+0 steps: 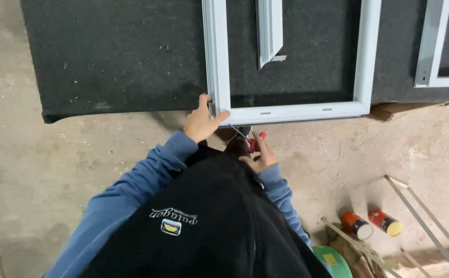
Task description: The person assembles white aluminum window frames on a padded workbench. They use a red-handled screwdriver to drive fasteners at the frame corners, reposition and flip the frames, align loose profile pieces into the frame, and continue fastening along the edges.
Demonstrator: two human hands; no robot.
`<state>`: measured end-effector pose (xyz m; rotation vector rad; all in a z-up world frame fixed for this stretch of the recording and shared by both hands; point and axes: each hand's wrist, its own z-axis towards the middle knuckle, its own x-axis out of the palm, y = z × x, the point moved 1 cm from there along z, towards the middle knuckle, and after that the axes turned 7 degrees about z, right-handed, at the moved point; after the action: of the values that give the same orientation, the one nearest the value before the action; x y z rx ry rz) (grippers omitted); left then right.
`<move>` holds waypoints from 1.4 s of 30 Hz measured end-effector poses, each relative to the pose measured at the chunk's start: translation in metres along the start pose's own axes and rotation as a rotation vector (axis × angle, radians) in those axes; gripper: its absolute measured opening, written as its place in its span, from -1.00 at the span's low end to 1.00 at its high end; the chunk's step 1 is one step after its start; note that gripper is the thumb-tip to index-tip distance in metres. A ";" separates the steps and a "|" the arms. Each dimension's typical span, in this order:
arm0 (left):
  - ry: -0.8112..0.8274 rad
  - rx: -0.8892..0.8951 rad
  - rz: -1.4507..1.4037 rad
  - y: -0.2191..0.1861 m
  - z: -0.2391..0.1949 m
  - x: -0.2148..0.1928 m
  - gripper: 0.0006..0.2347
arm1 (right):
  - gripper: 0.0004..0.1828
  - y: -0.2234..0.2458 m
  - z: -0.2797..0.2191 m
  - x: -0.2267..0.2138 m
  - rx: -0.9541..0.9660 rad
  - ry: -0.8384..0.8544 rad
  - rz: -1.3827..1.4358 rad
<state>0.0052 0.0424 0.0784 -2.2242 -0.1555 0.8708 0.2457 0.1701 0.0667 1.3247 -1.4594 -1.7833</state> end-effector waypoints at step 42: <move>0.169 0.200 0.461 -0.027 0.031 -0.030 -0.23 | -0.83 -0.151 0.006 0.071 0.185 -0.354 0.424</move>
<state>-0.0338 0.0695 0.0971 -2.1616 0.5215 0.8838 0.2415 0.1621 -0.1002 0.7165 -1.9638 -1.6792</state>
